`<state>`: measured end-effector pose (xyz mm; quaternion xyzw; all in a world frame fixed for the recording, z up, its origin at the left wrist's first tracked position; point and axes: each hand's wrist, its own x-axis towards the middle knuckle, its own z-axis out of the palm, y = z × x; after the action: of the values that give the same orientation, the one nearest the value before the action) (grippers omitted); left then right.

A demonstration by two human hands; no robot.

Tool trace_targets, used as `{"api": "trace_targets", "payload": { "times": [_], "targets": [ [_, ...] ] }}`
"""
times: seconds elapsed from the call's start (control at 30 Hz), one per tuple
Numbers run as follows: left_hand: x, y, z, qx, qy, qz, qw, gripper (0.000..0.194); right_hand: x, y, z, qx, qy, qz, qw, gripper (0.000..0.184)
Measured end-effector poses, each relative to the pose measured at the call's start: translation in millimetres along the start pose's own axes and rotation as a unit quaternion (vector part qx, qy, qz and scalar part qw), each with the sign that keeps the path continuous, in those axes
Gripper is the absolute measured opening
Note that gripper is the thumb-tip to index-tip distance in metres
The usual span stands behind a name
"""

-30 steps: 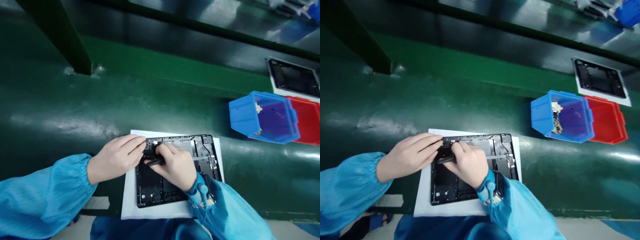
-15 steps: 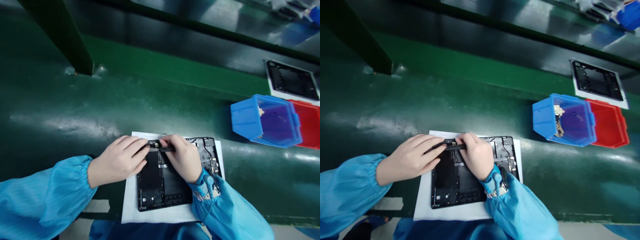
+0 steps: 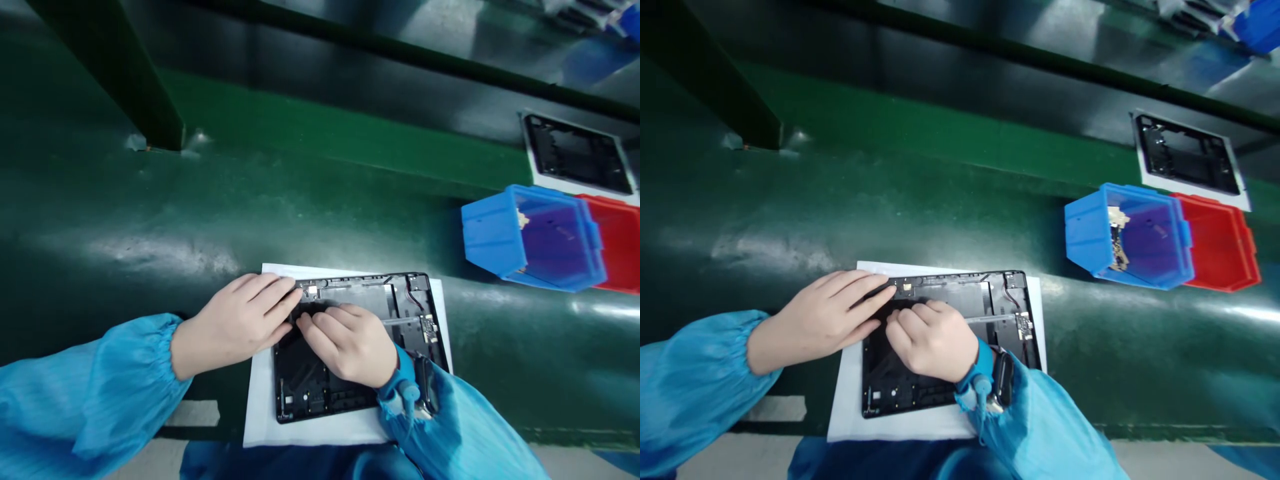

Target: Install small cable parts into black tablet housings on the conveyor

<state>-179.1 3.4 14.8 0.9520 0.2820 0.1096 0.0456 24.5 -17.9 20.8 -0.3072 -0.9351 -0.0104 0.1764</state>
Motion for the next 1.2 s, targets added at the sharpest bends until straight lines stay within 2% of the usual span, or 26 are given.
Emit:
{"api": "trace_targets", "payload": {
  "times": [0.13,0.23,0.3,0.4,0.5,0.57,0.6,0.63,0.73,0.8,0.87,0.93,1.07,1.2],
  "targets": [
    [0,1,-0.2,0.012,-0.013,0.0,1.0,0.036,-3,4,0,0.022,0.017,0.011,1.0,0.017],
    [0,2,-0.7,0.022,-0.022,0.002,1.0,0.038,-5,6,-3,0.044,0.073,0.008,0.996,0.017],
    [0,1,-0.7,0.012,-0.027,0.005,1.0,0.038,-5,5,-8,0.043,0.103,-0.009,0.994,0.012],
    [-3,-5,-0.1,-0.035,-0.013,0.01,0.999,0.039,-6,-3,-23,0.009,0.119,-0.078,0.99,0.011],
    [0,-14,0.7,-0.13,0.063,-0.061,0.988,0.035,-17,-14,-45,-0.037,0.138,-0.148,0.979,0.01],
    [11,-19,0.9,-0.185,0.106,-0.131,0.968,0.032,-31,-19,-57,-0.051,0.14,-0.153,0.977,0.008],
    [19,-20,1.0,-0.204,0.103,-0.148,0.962,0.031,-38,-20,-62,-0.055,0.141,-0.148,0.977,0.008],
    [29,-21,1.3,-0.218,0.083,-0.151,0.961,0.031,-44,-21,-65,-0.06,0.14,-0.138,0.979,0.008],
    [64,-12,3.0,-0.233,-0.03,-0.121,0.964,0.034,-58,-23,-70,-0.073,0.139,-0.116,0.981,0.009],
    [83,-2,4.1,-0.219,-0.089,-0.117,0.965,0.025,-63,-23,-73,-0.079,0.137,-0.126,0.979,0.008],
    [96,5,4.0,-0.199,-0.115,-0.116,0.966,0.011,-67,-21,-77,-0.085,0.139,-0.144,0.976,0.008],
    [102,5,2.0,-0.18,-0.108,-0.115,0.971,0.012,-75,-16,-81,-0.097,0.146,-0.151,0.973,0.008],
    [119,-22,-7.9,-0.142,-0.085,-0.126,0.978,0.018,-96,13,-81,-0.099,0.163,-0.148,0.97,0.01],
    [164,-72,-23.2,-0.099,-0.036,-0.159,0.982,0.028,-115,53,-65,-0.05,0.208,-0.087,0.973,0.016]
  ]
}}
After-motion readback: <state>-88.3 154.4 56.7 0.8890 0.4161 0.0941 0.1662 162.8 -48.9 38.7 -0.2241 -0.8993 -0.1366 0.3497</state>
